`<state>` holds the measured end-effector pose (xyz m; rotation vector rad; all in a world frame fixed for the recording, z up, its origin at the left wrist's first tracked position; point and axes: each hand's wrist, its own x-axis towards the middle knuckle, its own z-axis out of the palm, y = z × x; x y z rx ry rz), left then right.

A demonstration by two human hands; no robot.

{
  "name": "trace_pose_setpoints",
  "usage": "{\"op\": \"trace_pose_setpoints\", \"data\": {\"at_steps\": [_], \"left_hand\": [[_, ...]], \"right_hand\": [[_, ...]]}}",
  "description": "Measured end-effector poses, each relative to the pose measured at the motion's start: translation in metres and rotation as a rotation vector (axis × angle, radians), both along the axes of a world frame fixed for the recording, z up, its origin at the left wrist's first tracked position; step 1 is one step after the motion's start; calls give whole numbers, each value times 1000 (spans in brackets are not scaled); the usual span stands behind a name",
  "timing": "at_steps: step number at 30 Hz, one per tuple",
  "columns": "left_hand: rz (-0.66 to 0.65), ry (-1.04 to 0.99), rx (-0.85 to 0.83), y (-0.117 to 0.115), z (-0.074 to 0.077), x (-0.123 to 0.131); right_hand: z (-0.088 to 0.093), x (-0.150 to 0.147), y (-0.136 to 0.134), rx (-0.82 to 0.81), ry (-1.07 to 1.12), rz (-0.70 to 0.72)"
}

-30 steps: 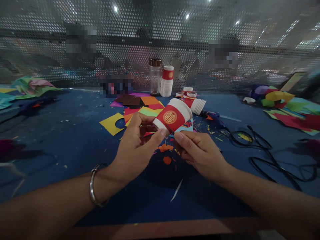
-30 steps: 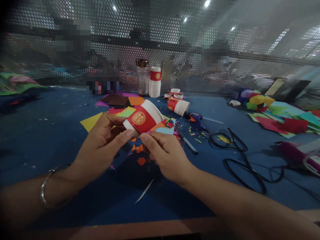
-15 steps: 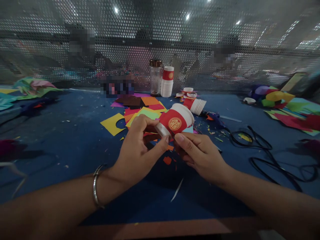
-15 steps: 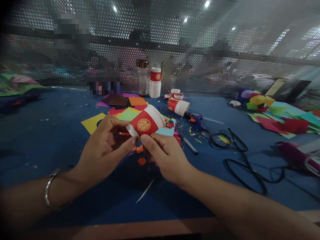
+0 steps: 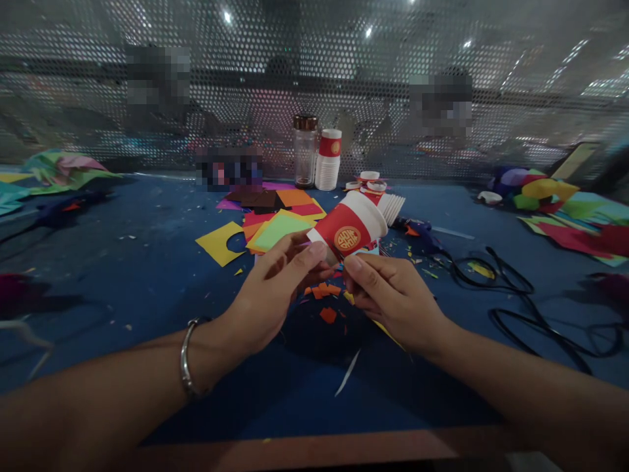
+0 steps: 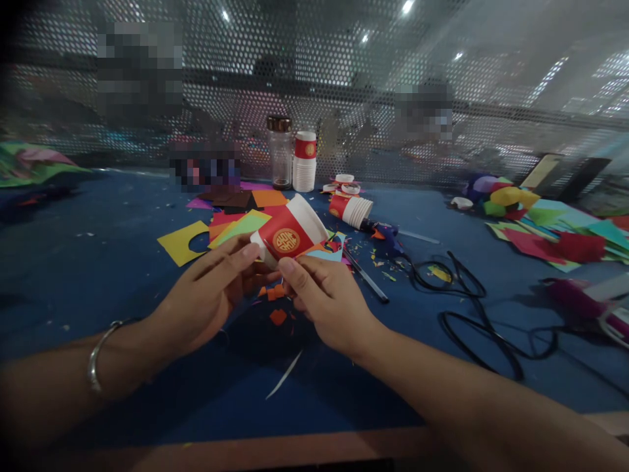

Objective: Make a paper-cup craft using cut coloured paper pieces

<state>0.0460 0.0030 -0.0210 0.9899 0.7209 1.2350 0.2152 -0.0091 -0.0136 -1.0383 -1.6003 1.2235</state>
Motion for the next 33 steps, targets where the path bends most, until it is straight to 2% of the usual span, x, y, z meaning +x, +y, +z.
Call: {"op": "trace_pose_setpoints", "data": {"at_steps": [3,6,10,16,24,33], "left_hand": [[7,-31,0,1,1,0],[37,36,43,1,-1,-3],[7,143,150,-1,-3,-7],[-9,183,233,-4,-2,-6],[69,284,276,-4,3,-8],[102,413,366,-6,1,-10]], "right_hand": [[-1,0,0,13,-14,5],[1,0,-2,8,-20,6],[2,0,-6,8,-22,11],[0,1,-6,51,-54,7],[-1,2,-5,62,-60,35],[-1,2,-4,109,-99,26]]}}
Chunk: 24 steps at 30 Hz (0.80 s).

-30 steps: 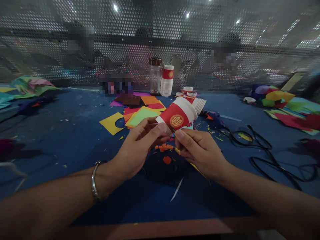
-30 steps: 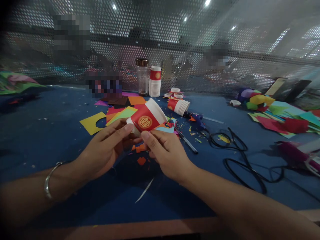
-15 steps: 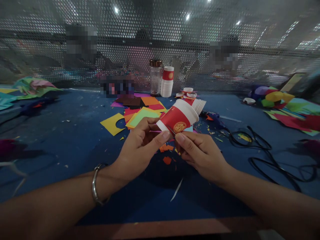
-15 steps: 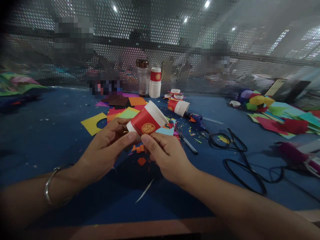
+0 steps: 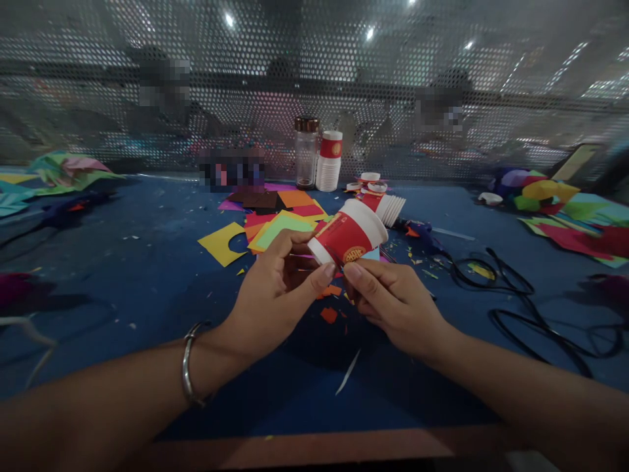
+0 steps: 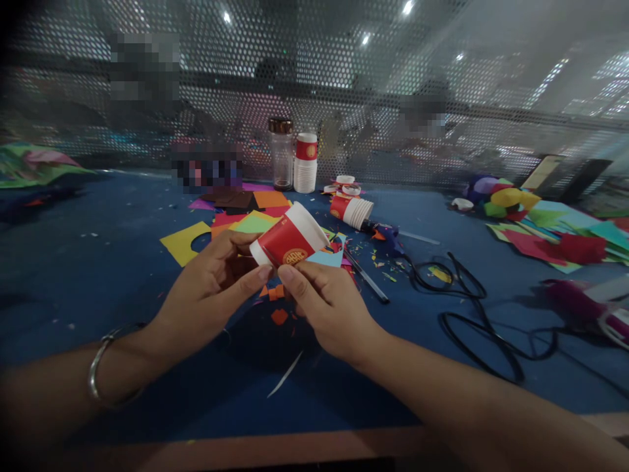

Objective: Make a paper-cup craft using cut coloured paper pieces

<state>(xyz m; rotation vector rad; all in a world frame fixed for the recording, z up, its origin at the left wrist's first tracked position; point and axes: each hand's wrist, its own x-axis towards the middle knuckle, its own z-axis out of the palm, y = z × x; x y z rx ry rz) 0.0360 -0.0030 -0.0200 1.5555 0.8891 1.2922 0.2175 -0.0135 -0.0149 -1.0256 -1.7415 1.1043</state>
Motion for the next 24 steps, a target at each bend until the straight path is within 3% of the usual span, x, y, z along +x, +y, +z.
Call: {"op": "trace_pose_setpoints", "data": {"at_steps": [8,21,24], "left_hand": [[17,37,105,0,-3,0],[157,363,400,1,-7,-8],[126,311,364,-1,-4,-7]], "right_hand": [[-1,1,-1,8,13,6],[-1,1,-2,40,6,-11],[-1,1,-2,34,3,-10]]}}
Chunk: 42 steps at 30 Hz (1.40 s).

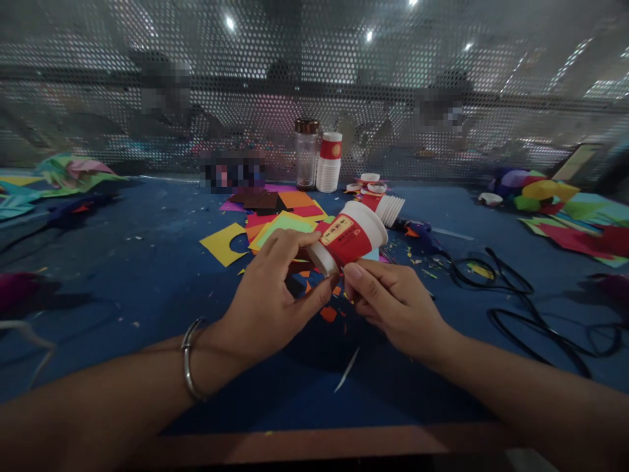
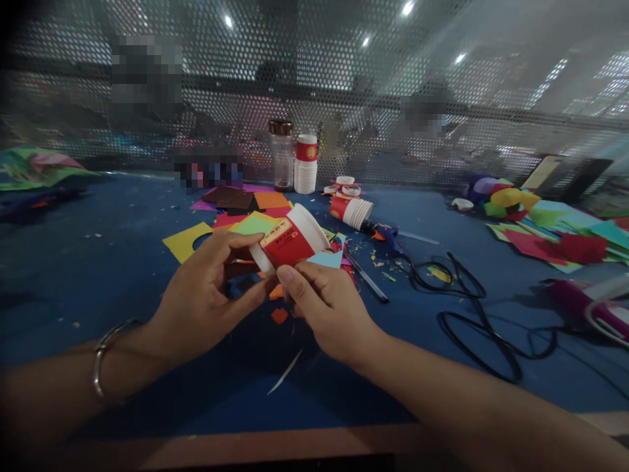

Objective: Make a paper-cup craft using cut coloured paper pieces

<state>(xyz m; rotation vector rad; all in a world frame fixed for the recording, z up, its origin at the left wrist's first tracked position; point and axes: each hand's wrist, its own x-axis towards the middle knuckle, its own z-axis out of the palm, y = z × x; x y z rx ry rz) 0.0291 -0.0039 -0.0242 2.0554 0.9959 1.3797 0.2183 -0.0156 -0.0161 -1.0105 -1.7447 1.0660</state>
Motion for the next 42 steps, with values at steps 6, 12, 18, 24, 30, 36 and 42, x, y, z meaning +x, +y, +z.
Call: {"op": "trace_pose_setpoints", "data": {"at_steps": [6,12,18,24,30,36,42], "left_hand": [[-169,-353,-402,4,6,6],[-191,-448,-548,9,3,4],[-147,-390,-486,4,5,4],[-135,-367,-456,3,7,4],[-58,-335,-408,5,7,4],[-23,-301,-365,2,9,5],[-29,-301,-387,2,10,4]], "right_hand": [[3,0,1,0,5,-15],[1,0,1,-10,-9,-8],[-2,0,3,30,-23,-3],[-1,0,1,54,-42,-8],[-2,1,1,25,-51,-18],[-2,1,2,18,-50,-14],[1,0,2,-11,-51,-7]]}}
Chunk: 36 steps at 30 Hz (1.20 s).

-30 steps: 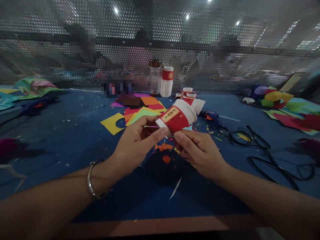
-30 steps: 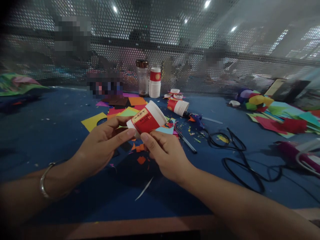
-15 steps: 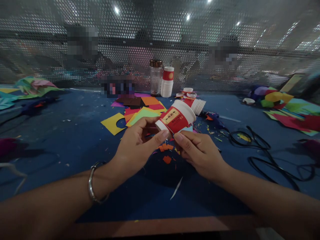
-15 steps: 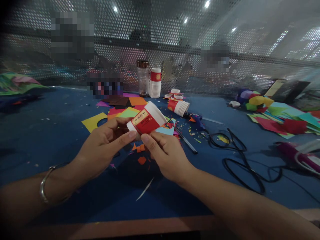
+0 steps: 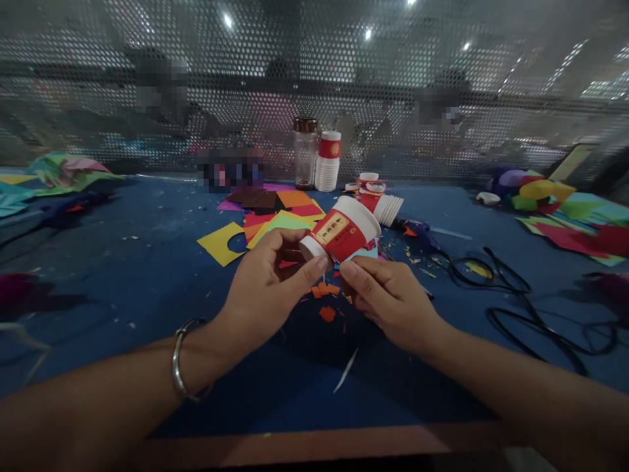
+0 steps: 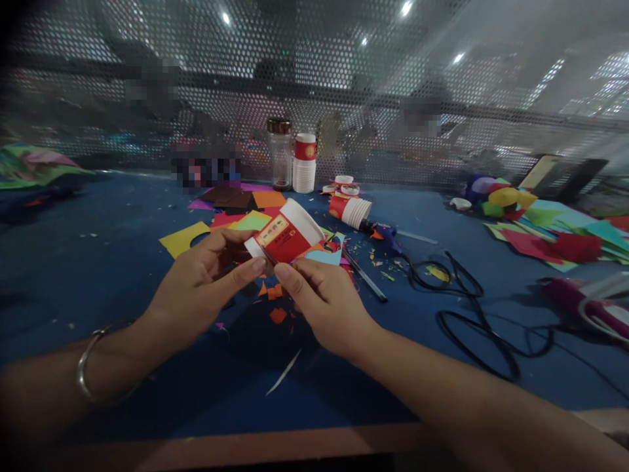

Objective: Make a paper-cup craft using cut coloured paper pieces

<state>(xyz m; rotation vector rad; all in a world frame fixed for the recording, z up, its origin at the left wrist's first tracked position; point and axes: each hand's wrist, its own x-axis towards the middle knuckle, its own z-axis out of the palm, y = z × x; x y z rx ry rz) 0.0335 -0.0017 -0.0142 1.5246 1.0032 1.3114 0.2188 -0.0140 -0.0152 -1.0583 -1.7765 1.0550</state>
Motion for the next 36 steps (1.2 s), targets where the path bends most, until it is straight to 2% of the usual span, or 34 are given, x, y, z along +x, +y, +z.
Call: {"op": "trace_pose_setpoints", "data": {"at_steps": [12,36], "left_hand": [[15,-31,22,0,1,-1],[37,6,-3,-4,-5,3]], "right_hand": [[0,1,0,-7,23,36],[2,-1,2,17,-7,-16]]}}
